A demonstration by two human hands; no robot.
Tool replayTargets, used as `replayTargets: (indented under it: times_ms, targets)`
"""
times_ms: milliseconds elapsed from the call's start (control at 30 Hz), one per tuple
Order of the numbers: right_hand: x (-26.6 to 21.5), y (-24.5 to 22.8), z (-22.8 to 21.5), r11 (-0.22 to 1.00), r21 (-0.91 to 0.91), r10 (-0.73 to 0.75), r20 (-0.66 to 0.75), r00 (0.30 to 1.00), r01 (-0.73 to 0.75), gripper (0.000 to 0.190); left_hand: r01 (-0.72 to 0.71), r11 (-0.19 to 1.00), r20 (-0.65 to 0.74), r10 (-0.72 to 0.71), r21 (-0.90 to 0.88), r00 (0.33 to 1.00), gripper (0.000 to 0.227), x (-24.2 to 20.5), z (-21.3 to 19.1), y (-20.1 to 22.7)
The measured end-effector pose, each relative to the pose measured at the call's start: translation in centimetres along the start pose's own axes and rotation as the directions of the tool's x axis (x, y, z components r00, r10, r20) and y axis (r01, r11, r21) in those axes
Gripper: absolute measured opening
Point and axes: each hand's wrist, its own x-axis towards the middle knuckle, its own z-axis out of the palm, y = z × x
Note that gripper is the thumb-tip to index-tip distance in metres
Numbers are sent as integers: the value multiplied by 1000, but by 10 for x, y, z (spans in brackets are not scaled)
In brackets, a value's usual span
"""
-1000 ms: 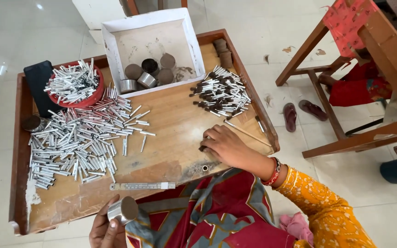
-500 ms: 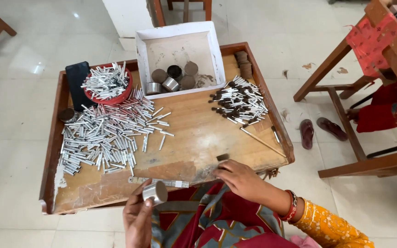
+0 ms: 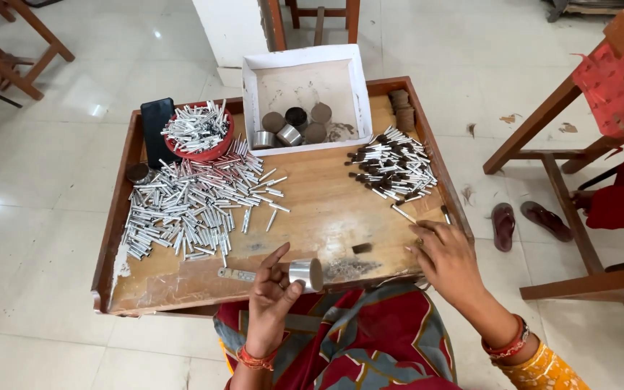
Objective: The person sits at a wooden worktable and assembles small cylindrical components. They pick up a metal cylinder and a dark brown cylindrical piece, then press them together. The person repeats this process, handling multiple small metal and brown parts and joining them by hand. Finished assemblies are placed on the table.
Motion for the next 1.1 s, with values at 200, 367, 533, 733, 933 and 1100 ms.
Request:
replayTargets:
  times_ms: [200,367,533,733,933,1100]
  targets:
    - [-15,-50,15,832,553,-13,79,997,-33,54,39,989,79,-28,-145,996,59,2,15,-15]
    - [-9,-84,29,799,553,-237,-71,969,236,73,-3,991,58,11,-133,998,52,-10,19,-58]
    - [-22,-84,67,804,560,-174,-97,980,199,60,-9,989,27,14,-149,1000,52,-19,36,-56]
    - [-22,-82,68,753,618,-156,-165,974,225,54,-100,986,144,119,-136,982,66,-19,45,-36]
    - [-32,-85,68,661,716,-91,-219,971,223,70,17,983,61,-6,-182,998,61,-25,27,-50]
    - [-33,-85,70,688,697,-92,-192,977,201,79,-90,995,77,93,-46,993,56,-27,33,-58]
